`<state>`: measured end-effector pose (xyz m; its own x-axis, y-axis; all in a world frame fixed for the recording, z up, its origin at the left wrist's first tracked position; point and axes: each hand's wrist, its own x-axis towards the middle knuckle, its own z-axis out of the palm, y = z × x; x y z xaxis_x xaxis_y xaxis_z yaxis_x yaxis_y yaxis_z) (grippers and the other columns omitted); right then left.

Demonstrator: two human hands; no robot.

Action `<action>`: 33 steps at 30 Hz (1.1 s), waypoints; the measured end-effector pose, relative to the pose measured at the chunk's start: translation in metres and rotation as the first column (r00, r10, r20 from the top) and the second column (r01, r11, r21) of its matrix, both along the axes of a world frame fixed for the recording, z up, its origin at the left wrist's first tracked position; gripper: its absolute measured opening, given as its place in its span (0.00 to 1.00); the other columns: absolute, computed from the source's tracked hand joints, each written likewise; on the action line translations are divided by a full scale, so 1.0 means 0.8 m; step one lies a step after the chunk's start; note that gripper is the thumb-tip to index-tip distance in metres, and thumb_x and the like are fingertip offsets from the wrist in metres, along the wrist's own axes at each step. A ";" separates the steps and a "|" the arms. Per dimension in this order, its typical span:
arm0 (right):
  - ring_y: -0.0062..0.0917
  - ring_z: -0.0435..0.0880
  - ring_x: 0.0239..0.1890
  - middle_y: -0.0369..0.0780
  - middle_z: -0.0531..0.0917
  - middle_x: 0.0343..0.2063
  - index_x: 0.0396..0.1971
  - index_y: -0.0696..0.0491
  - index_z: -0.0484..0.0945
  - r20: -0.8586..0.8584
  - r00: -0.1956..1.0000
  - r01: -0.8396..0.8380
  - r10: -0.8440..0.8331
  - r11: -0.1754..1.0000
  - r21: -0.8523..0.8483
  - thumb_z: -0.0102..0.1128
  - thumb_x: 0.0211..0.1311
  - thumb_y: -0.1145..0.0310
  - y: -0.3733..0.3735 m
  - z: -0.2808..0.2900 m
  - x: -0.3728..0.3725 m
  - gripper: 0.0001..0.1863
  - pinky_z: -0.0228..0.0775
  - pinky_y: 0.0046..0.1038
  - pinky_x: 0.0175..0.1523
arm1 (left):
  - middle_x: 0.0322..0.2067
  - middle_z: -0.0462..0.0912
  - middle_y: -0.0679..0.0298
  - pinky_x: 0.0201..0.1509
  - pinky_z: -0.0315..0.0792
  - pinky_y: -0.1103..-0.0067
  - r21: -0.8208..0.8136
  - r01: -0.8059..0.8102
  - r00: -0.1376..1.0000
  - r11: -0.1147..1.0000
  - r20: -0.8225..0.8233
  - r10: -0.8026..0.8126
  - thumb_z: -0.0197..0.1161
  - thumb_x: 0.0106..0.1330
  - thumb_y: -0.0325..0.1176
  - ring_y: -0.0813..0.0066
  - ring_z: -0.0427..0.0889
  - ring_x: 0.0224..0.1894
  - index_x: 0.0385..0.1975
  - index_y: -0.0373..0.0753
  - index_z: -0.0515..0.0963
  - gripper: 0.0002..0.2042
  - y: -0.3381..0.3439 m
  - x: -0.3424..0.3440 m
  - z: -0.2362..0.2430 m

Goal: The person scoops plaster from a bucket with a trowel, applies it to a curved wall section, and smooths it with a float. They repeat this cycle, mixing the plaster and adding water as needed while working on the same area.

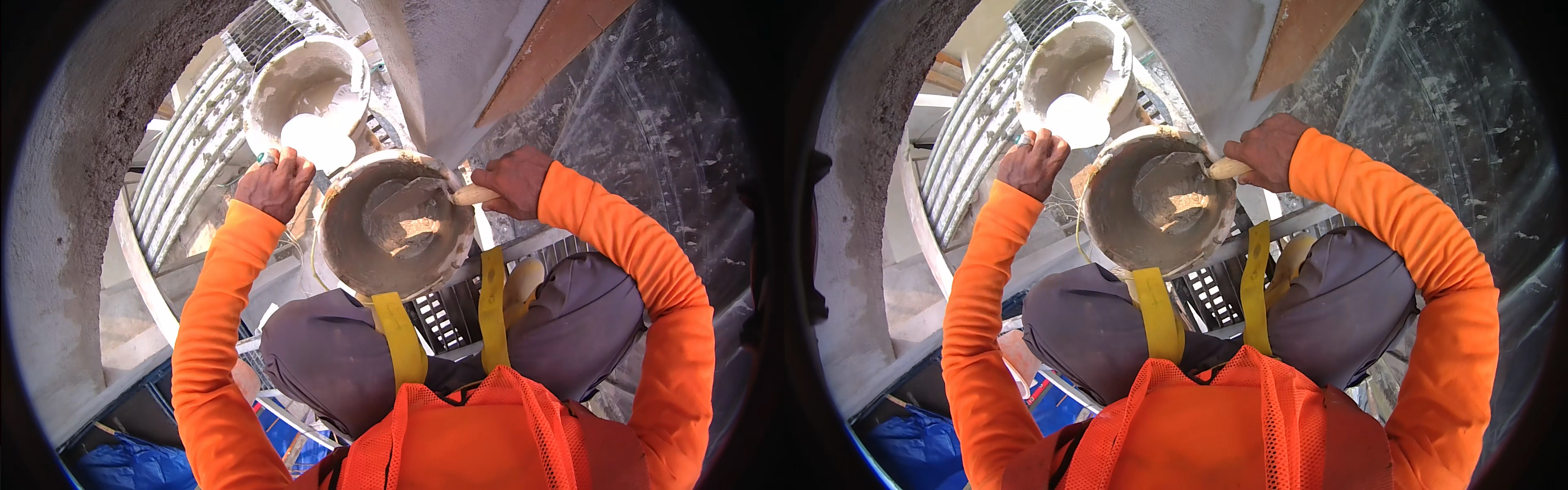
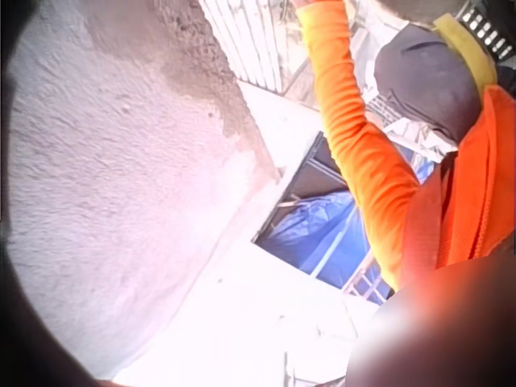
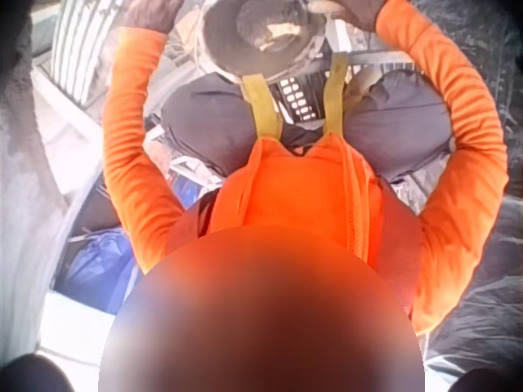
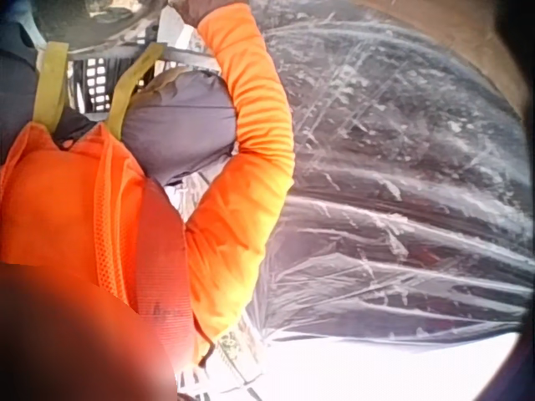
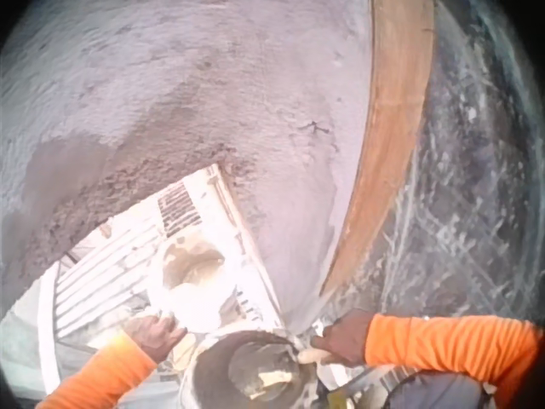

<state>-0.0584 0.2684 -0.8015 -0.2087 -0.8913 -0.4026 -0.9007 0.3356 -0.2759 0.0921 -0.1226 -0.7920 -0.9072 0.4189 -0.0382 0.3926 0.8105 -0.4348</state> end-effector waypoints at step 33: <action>0.45 0.88 0.36 0.45 0.87 0.29 0.48 0.52 0.77 -0.032 0.998 -0.057 0.059 0.997 0.052 0.66 0.65 0.52 -0.005 -0.008 0.003 0.21 0.79 0.46 0.43 | 0.44 0.74 0.58 0.40 0.73 0.73 -0.130 0.173 0.984 0.976 0.071 -0.164 0.57 0.65 0.34 0.66 0.78 0.46 0.45 0.42 0.75 0.11 0.040 0.017 -0.022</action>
<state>-0.0562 0.2646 -0.8078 -0.1717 -0.8806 -0.4416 -0.9274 0.2957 -0.2290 0.1056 -0.0908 -0.8100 -0.8184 0.5529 -0.1567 0.5470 0.6658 -0.5074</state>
